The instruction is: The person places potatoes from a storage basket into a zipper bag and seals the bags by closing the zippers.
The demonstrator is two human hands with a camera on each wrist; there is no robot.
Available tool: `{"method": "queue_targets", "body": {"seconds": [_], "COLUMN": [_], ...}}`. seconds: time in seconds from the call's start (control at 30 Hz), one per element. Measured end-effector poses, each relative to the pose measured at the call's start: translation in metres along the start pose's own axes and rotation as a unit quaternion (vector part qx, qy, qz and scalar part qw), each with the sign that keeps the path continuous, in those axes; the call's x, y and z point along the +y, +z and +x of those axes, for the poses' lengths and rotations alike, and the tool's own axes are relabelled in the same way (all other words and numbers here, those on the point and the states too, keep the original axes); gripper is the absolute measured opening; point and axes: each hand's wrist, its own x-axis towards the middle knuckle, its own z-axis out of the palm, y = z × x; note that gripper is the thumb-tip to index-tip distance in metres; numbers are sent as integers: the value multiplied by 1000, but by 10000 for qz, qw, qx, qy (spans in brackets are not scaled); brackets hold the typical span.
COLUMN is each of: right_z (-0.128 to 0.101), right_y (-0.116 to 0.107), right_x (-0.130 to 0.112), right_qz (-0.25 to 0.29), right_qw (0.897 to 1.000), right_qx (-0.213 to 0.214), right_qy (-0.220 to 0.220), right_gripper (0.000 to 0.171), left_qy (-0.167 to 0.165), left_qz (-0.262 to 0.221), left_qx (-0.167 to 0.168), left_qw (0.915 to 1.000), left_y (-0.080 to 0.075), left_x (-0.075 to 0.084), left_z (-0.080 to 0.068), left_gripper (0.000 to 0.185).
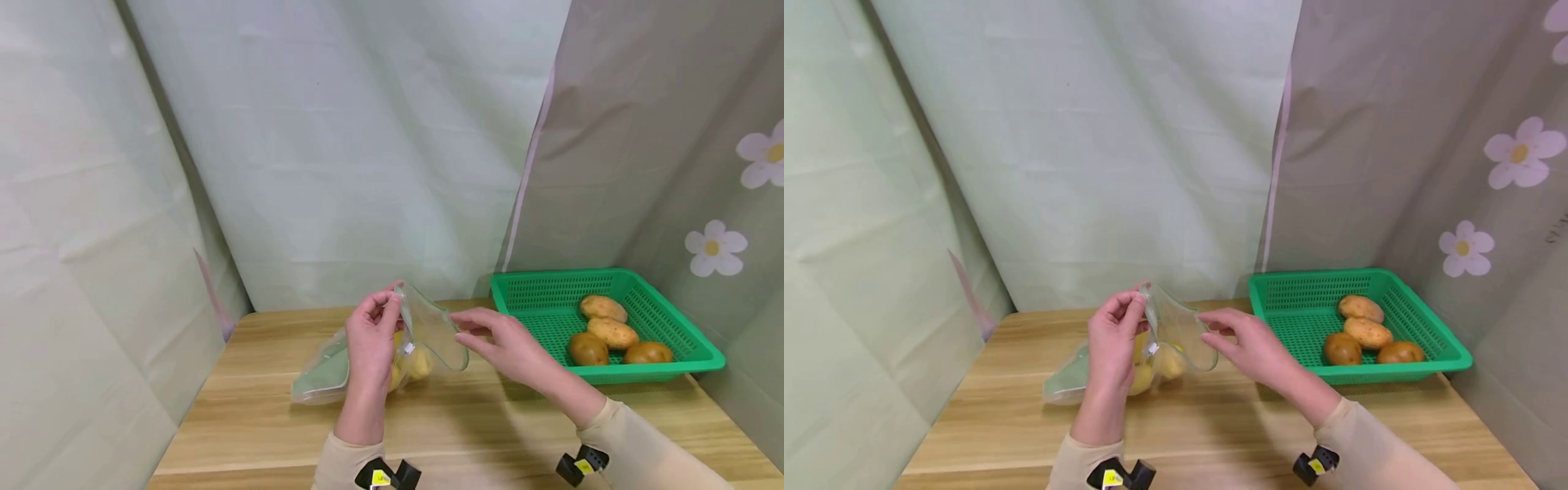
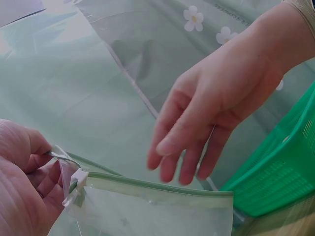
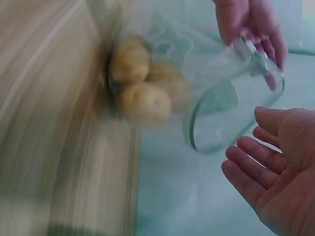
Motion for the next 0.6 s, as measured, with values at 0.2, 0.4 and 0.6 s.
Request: {"method": "queue_targets", "body": {"seconds": [0.2, 0.4, 0.6], "right_z": [-11, -26, -32], "right_y": [-30, -62, -91], "right_x": [20, 57, 87], "right_qz": [-986, -1637, -1976], "right_qw": [9941, 9826, 9761], "right_qx": [312, 343, 231], "right_qy": [313, 805, 871], "right_gripper": [45, 63, 87], "left_qy": [-28, -132, -116], "left_qz": [-81, -104, -84], "left_qx": [-84, -109, -31], "left_qw": [9999, 9998, 9999], "left_y": [3, 5, 5], "left_x": [0, -1, 0], "left_z": [0, -2, -1], "left_gripper": [11, 9, 10]}}
